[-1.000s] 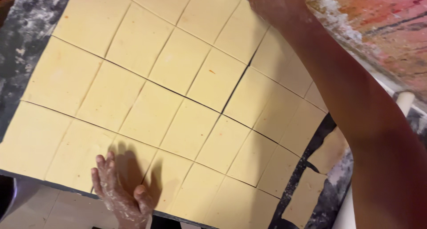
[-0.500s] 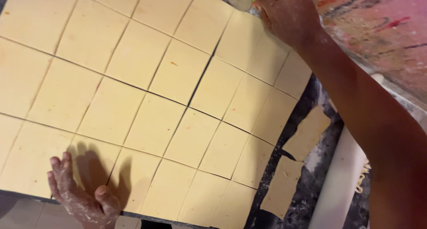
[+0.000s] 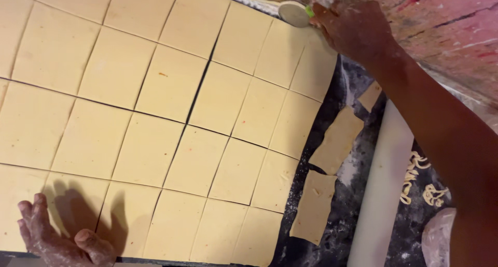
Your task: The person slices a large sheet of dough into smaller squares using a rolling cutter.
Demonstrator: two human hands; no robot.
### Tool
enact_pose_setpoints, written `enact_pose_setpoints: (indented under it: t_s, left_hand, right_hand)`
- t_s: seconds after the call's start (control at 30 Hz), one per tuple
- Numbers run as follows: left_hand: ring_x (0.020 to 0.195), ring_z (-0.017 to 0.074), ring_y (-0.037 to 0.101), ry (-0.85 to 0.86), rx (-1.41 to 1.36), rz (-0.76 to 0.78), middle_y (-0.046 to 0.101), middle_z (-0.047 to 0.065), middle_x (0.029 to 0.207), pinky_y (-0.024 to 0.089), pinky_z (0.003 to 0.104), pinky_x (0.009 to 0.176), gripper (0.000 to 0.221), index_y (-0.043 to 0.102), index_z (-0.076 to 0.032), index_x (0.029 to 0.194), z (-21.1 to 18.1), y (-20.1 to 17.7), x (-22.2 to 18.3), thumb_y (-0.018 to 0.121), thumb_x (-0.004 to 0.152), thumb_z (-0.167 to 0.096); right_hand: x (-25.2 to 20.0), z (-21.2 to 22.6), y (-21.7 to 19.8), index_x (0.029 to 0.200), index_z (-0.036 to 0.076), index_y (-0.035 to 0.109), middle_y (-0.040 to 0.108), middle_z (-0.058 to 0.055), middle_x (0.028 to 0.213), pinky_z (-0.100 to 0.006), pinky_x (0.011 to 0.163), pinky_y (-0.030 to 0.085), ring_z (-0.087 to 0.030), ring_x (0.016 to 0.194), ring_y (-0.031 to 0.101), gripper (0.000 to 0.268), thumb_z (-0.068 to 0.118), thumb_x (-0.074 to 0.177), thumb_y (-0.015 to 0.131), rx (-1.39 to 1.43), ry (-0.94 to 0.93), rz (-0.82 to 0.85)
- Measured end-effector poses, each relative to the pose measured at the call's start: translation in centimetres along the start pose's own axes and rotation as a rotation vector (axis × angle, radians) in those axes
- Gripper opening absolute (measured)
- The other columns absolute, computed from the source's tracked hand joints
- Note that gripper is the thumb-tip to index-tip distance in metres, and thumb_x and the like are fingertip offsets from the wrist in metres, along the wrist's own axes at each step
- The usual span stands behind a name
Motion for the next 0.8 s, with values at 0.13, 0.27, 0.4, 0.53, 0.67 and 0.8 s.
enact_pose_setpoints:
  t_s: [0.13, 0.27, 0.4, 0.53, 0.67, 0.8]
  left_hand:
    - [0.153, 0.0519, 0.038, -0.022, -0.013, -0.011, 0.05, 0.032, 0.151, 0.023, 0.068, 0.127, 0.071, 0.039, 0.011, 0.149, -0.5, -0.2, 0.1, 0.024, 0.117, -0.051]
    - [0.153, 0.0526, 0.038, -0.016, -0.003, -0.019, 0.051, 0.032, 0.15, 0.024, 0.067, 0.128, 0.072, 0.039, 0.012, 0.15, -1.2, -0.4, 0.4, 0.021, 0.118, -0.051]
    - [0.152, 0.0538, 0.04, -0.01, 0.013, 0.003, 0.052, 0.035, 0.15, 0.025, 0.068, 0.128, 0.072, 0.039, 0.014, 0.148, -1.2, -0.6, 0.5, 0.019, 0.12, -0.049]
    - [0.153, 0.0544, 0.04, -0.014, 0.041, 0.043, 0.051, 0.035, 0.151, 0.027, 0.067, 0.13, 0.073, 0.039, 0.015, 0.148, -1.2, -0.7, 0.1, 0.016, 0.121, -0.049]
    - [0.153, 0.0515, 0.039, -0.09, 0.102, 0.139, 0.051, 0.035, 0.148, 0.027, 0.065, 0.129, 0.077, 0.039, 0.014, 0.149, -0.2, 0.0, 0.3, 0.014, 0.116, -0.051]
    - [0.158, 0.0469, 0.04, -0.002, 0.012, 0.033, 0.051, 0.029, 0.157, 0.023, 0.066, 0.135, 0.07, 0.037, 0.004, 0.152, 0.3, 0.5, -0.1, 0.012, 0.118, -0.051]
  right_hand:
    - [-3.3, -1.2, -0.6, 0.128, 0.014, 0.071, 0.073, -0.005, 0.091, -0.033, 0.059, 0.052, -0.018, 0.071, 0.07, 0.02, 0.029, 0.116, 0.065, 0.073, -0.014, -0.059]
    - [-6.8, -2.5, -0.4, 0.128, 0.017, 0.074, 0.076, -0.003, 0.092, -0.035, 0.06, 0.056, -0.019, 0.069, 0.07, 0.03, 0.033, 0.104, 0.066, -0.11, 0.027, 0.168]
    - [-10.8, -3.6, -1.6, 0.128, 0.017, 0.074, 0.078, -0.003, 0.103, -0.038, 0.064, 0.056, -0.022, 0.075, 0.072, 0.032, 0.031, 0.102, 0.064, -0.026, 0.07, 0.207]
    - [-14.8, -4.0, -1.7, 0.132, 0.021, 0.075, 0.075, -0.004, 0.092, -0.039, 0.062, 0.056, -0.023, 0.077, 0.072, 0.032, 0.039, 0.11, 0.062, -0.065, 0.177, 0.411]
    - [-16.4, -3.6, -2.2, 0.119, 0.016, 0.074, 0.074, -0.006, 0.092, -0.041, 0.068, 0.056, -0.025, 0.074, 0.071, 0.026, 0.037, 0.113, 0.062, -0.002, 0.311, 0.293]
    - [-15.3, -3.1, -2.0, 0.107, 0.011, 0.072, 0.072, -0.006, 0.094, -0.042, 0.069, 0.053, -0.024, 0.079, 0.071, 0.019, 0.028, 0.109, 0.064, -0.09, 0.295, 0.104]
Point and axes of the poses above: each hand's wrist, its own x-axis towards the middle knuckle, its own y-axis out of the palm, z = x × y, the point moved 5 cm from there along x, towards the middle knuckle
